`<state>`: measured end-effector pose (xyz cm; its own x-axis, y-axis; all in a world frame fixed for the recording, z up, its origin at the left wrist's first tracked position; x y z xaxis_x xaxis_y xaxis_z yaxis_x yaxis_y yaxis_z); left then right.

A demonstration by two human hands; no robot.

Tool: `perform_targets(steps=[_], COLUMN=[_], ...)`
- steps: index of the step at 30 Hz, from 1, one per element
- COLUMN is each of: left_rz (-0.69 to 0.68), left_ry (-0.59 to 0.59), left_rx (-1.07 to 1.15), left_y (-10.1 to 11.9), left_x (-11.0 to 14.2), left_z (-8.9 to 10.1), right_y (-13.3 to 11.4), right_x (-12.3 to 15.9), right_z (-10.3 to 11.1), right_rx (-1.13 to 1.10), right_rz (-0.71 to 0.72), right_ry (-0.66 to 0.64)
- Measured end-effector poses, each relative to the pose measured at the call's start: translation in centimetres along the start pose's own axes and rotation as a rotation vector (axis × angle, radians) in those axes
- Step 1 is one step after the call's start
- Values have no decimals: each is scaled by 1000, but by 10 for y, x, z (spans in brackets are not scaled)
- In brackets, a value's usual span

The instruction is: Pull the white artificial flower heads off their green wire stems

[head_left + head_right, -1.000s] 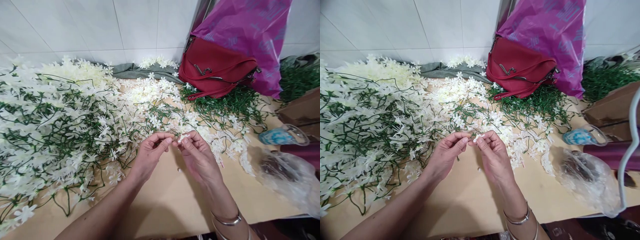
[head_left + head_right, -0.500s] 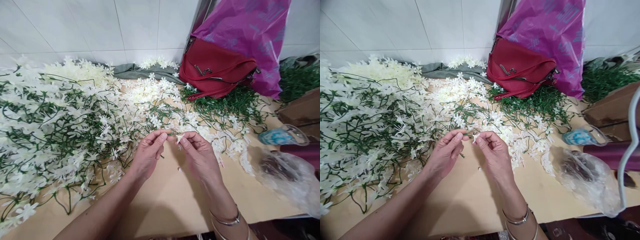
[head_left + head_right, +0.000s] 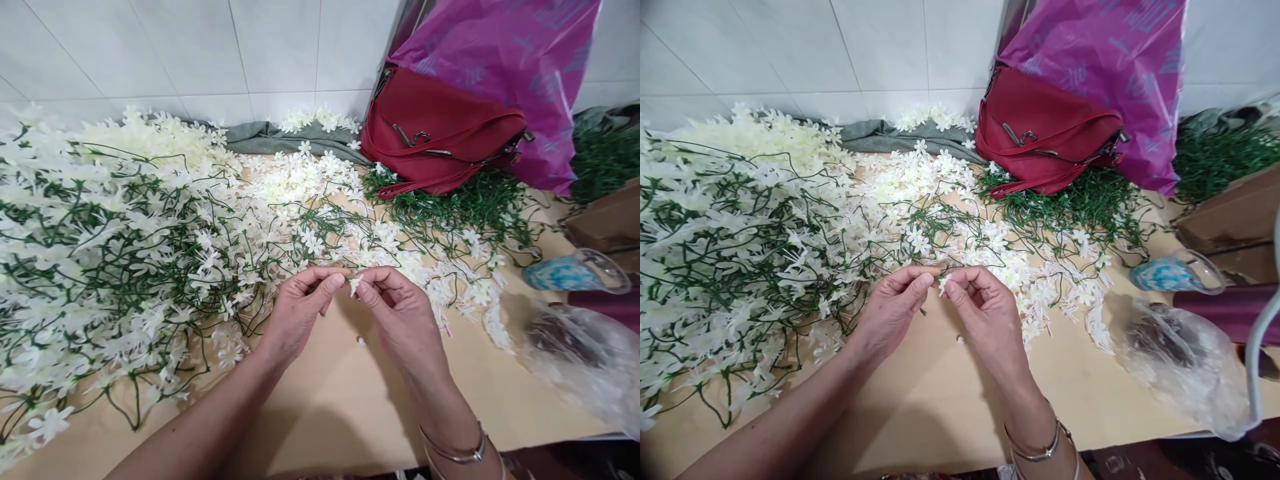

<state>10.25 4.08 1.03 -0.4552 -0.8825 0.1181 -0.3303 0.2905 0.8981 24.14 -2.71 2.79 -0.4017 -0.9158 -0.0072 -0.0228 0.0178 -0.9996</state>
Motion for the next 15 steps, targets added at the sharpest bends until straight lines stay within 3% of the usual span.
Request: perform_targets(steps=[5, 15], left_rz=[-62, -15], left_ry=[-16, -23], left_rx=[-154, -22], left_y=[7, -11], left_x=[1, 4], left_z=[-3, -1], right_y=[-4, -4], right_x=[3, 1], right_z=[-1, -13], right_rx=[70, -6], right_rz=[30, 58], right_ry=[5, -12])
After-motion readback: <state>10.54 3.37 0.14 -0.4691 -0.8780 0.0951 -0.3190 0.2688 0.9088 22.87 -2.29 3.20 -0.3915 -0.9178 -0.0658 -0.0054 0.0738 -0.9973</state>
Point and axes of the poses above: each hand's wrist, its own x-axis away from the middle knuckle, its own z-axis out of the back of the hand, y = z × x, the point moved 1 cm from there along -x, towards the middle knuckle, and after that the axes turned 2 degrees about x, right-handed, at the moved point
